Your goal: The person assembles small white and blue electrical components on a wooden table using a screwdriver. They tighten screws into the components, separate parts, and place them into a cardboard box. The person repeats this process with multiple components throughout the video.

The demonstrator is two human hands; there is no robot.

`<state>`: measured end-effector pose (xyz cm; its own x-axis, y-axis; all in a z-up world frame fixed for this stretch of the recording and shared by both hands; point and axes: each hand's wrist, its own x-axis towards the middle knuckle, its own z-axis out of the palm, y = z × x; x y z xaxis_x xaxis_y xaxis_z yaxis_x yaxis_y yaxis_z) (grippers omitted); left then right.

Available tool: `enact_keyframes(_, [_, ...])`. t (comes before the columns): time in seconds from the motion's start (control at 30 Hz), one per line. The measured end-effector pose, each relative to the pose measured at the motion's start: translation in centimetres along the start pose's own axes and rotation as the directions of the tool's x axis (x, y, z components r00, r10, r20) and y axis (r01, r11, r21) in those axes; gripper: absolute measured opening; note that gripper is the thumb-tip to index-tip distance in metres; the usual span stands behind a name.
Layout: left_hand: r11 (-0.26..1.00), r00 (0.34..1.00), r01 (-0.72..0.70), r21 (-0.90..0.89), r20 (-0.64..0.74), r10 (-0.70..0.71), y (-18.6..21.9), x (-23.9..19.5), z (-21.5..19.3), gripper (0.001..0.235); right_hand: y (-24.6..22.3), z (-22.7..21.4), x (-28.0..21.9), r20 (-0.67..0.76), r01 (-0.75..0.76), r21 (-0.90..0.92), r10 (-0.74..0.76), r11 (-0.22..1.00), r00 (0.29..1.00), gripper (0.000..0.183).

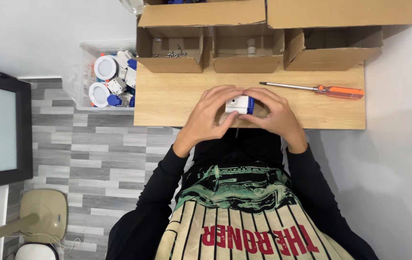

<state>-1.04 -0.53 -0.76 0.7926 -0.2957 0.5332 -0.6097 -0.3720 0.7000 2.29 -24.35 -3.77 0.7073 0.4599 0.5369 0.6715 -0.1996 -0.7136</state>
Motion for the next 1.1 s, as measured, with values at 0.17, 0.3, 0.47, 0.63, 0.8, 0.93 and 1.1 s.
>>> enact_keyframes(0.17, [0.999, 1.000, 0.022, -0.039, -0.007, -0.022, -1.6, -0.7, 0.3, 0.034, -0.4, 0.0, -0.3, -0.003, -0.015, 0.003, 0.015, 1.000, 1.000, 0.054])
enact_keyframes(0.3, [0.999, 0.999, 0.020, -0.041, -0.044, -0.022, -2.4, -0.3, 0.6, 0.026, -1.2, -0.1, -0.3, -0.003, -0.027, 0.009, 0.027, 1.000, 1.000, 0.054])
enact_keyframes(0.47, [0.999, 0.997, 0.029, -0.016, 0.076, -0.028, 0.9, 0.2, -0.1, 0.044, -0.1, -0.1, -0.8, -0.004, -0.019, -0.008, 0.019, 1.000, 1.000, 0.054])
enact_keyframes(0.63, [0.999, 0.999, 0.030, 0.012, 0.021, -0.030, 0.1, -0.1, 0.2, 0.036, -0.9, -0.3, -0.4, 0.000, -0.017, 0.000, 0.017, 1.000, 1.000, 0.054])
enact_keyframes(0.8, [0.998, 0.999, 0.032, 0.049, -0.019, -0.032, -0.1, 0.4, 0.2, 0.028, -0.2, -0.4, -0.6, 0.001, -0.017, 0.013, 0.017, 1.000, 1.000, 0.054])
enact_keyframes(0.93, [0.997, 0.987, 0.067, -0.030, -0.147, -0.070, -0.7, 1.3, 0.2, 0.024, -0.1, -0.7, -0.2, 0.005, -0.006, 0.030, 0.006, 1.000, 1.000, 0.054])
enact_keyframes(1.1, [0.974, 0.969, 0.033, -0.225, -0.233, -0.087, -0.2, 2.6, -0.8, 0.018, -0.2, -0.9, -0.4, 0.014, -0.028, 0.052, 0.027, 0.998, 1.000, 0.055])
